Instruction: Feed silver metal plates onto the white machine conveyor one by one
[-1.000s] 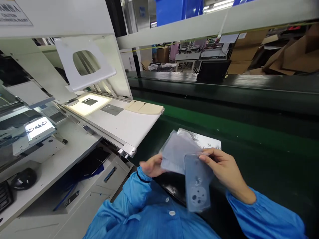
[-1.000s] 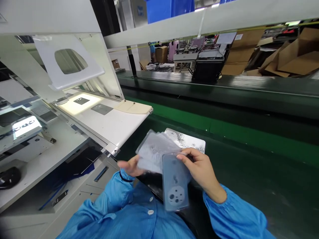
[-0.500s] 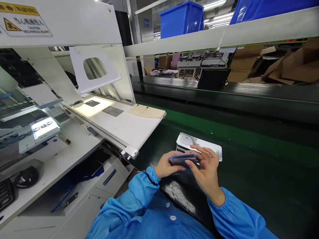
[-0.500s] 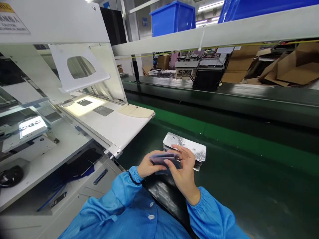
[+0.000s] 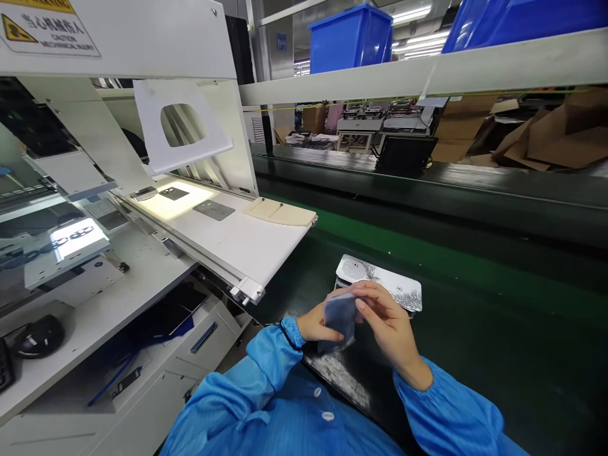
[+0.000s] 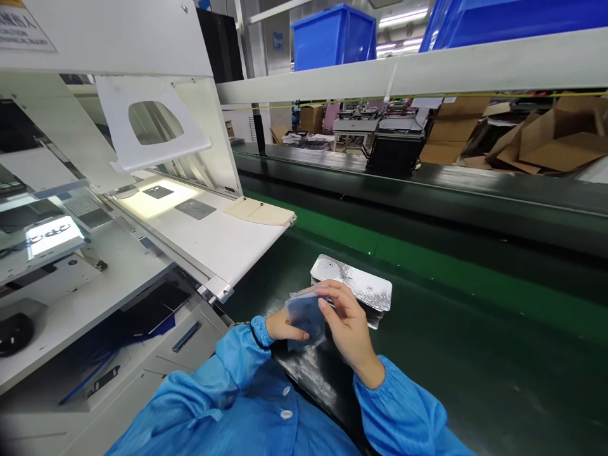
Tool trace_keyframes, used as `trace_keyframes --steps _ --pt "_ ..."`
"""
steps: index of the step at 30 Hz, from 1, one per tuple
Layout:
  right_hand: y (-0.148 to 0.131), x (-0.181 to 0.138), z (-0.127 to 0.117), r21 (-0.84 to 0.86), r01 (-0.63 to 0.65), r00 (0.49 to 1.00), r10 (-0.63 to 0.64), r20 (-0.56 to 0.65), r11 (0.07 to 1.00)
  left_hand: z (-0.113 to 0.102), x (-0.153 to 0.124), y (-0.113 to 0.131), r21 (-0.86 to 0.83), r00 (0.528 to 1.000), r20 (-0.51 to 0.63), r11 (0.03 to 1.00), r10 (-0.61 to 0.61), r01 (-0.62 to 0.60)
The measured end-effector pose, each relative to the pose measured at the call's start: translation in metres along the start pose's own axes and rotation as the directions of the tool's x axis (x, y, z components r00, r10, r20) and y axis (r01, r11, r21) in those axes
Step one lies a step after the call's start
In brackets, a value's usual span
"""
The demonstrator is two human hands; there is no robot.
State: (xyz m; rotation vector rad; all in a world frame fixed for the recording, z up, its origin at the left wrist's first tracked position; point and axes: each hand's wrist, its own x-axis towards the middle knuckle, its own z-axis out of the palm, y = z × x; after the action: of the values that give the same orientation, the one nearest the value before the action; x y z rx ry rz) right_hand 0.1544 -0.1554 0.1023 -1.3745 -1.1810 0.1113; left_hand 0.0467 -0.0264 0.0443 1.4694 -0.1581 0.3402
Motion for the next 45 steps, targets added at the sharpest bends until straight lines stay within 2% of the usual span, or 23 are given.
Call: trace_keyframes --steps 3,6,8,13,18,20,24,29,31,36,42,45 --pt "-0.006 0.015 -0.014 -0.195 0.195 0.972 -0.163 0.17 0.961 -0.006 0.002 0.003 0.07 0.996 0.067 0.996 -0.056 0.051" --pt "-0.018 0.03 -0.022 -0.26 0.458 0.849 -0.331 0.412 0.85 -0.005 0.004 0.003 0.109 0.998 0.052 0.994 -0.027 0.021" --pt "-0.026 0.039 -0.024 -0.23 0.55 0.775 -0.388 0.499 0.803 -0.003 0.004 0.003 0.086 0.997 0.071 0.996 -0.029 0.023" --pt "-0.036 0.047 -0.022 -0.267 0.641 0.698 -0.401 0.594 0.72 -0.003 0.002 0.007 -0.013 0.99 0.123 0.997 -0.069 0.071" --pt "-0.041 0.049 -0.017 -0.367 0.798 0.591 -0.506 0.628 0.477 -0.011 -0.001 0.018 0.029 0.988 0.102 0.993 -0.119 0.116" --pt "-0.044 0.05 -0.016 -0.383 0.826 0.56 -0.52 0.645 0.415 -0.015 -0.003 0.019 0.04 0.987 0.112 0.993 -0.118 0.114" --pt "-0.049 0.051 -0.014 -0.435 0.813 0.578 -0.623 0.527 0.387 -0.022 -0.009 0.016 0.01 0.983 0.175 0.999 -0.047 0.046" --pt "-0.051 0.049 -0.007 -0.397 0.871 0.485 -0.645 0.591 0.291 -0.028 -0.012 0.011 0.065 0.99 0.077 0.992 -0.117 0.112" --pt "-0.052 0.049 -0.004 -0.426 0.861 0.493 -0.654 0.573 0.276 -0.028 -0.013 0.011 0.067 0.99 0.065 0.99 -0.125 0.12" --pt "-0.054 0.053 -0.003 -0.44 0.858 0.498 -0.641 0.584 0.265 -0.028 -0.014 0.013 0.035 0.987 0.121 0.994 -0.109 0.106" --pt "-0.058 0.057 -0.004 -0.429 0.856 0.502 -0.661 0.558 0.288 -0.031 -0.015 0.011 0.105 0.993 0.074 0.991 -0.091 0.083" --pt "-0.061 0.059 -0.004 -0.44 0.843 0.524 -0.654 0.546 0.308 -0.03 -0.013 0.011 0.099 0.994 0.075 0.993 -0.079 0.071"
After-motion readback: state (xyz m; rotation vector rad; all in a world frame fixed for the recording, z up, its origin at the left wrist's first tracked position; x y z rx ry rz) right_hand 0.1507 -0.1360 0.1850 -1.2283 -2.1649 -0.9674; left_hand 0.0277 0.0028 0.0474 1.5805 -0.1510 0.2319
